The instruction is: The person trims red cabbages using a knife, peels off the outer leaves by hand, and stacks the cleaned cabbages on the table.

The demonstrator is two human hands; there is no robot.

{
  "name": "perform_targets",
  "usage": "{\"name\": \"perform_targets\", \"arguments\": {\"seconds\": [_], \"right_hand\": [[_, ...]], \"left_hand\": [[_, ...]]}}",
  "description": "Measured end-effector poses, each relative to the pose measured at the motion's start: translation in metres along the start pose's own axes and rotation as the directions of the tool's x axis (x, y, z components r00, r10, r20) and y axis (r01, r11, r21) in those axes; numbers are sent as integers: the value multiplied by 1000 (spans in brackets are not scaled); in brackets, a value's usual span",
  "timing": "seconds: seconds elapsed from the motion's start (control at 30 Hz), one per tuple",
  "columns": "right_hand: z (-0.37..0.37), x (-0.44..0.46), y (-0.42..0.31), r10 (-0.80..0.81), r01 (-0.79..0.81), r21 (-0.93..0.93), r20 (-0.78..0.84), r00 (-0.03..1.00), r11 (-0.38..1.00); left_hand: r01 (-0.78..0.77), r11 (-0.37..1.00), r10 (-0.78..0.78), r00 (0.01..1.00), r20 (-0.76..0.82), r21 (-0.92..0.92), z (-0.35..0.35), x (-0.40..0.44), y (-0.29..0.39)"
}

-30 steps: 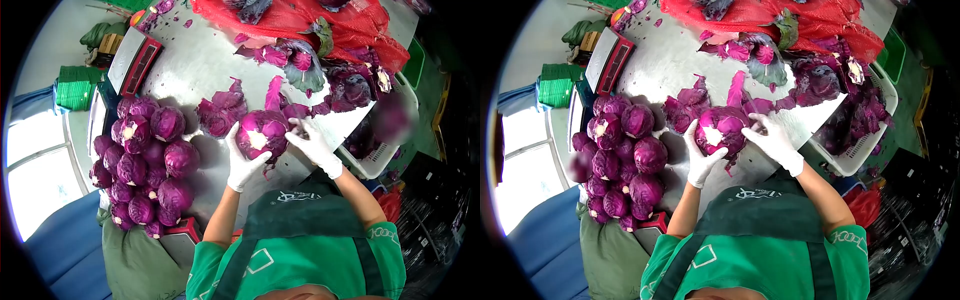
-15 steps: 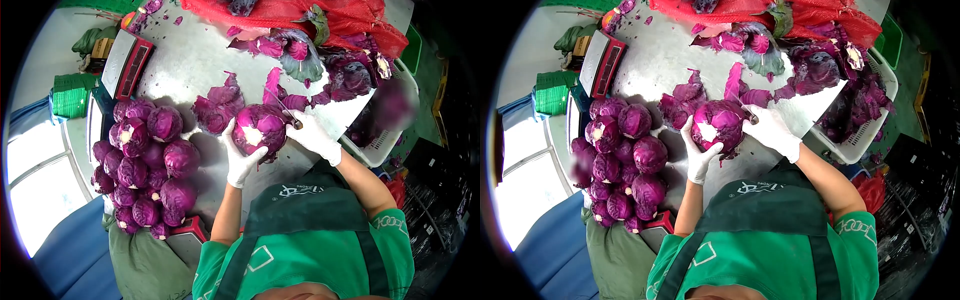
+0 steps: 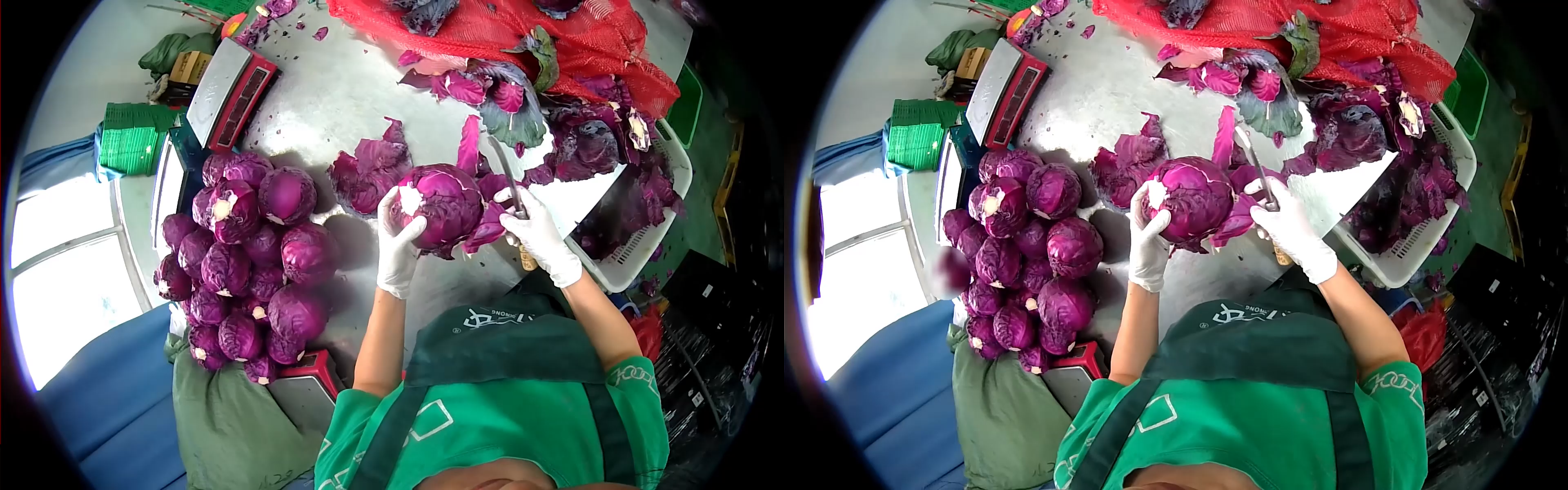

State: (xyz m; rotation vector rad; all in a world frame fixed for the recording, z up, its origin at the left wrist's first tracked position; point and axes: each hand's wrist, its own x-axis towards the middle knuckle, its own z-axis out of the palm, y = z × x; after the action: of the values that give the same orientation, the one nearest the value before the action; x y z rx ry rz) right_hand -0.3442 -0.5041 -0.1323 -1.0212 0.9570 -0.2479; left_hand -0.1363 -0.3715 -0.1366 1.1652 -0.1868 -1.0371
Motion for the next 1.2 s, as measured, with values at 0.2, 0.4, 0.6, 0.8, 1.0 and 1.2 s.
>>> {"name": "perform_targets", "arguments": {"seconds": [0.2,0.4,0.6,0.8,1.0,1.2], "right_hand": [[-94,-16,37,-55,48,-30,-284,957,998],[-89,-21,3,-650,275,-709,-329,685,649],[-12,13,-30,-729,585,-767,239,641,263],[-21,25,-31,-719,653,-744,375,585,143],[-31,23,-43,-664,755,-647,519,539,107],[-44,18,-7,-705,731,-648,415,575,215]], "left_hand": [[157,940,-127,985,115,-304,24,14,12],[79,975,-98,992,-84,-207,61,32,1],[223,966,-226,974,-4,-133,90,38,-19],[225,955,-224,974,26,-194,91,44,-12],[278,955,-264,955,131,-101,85,61,-15],[141,979,-134,989,-62,144,60,70,-50]]}}
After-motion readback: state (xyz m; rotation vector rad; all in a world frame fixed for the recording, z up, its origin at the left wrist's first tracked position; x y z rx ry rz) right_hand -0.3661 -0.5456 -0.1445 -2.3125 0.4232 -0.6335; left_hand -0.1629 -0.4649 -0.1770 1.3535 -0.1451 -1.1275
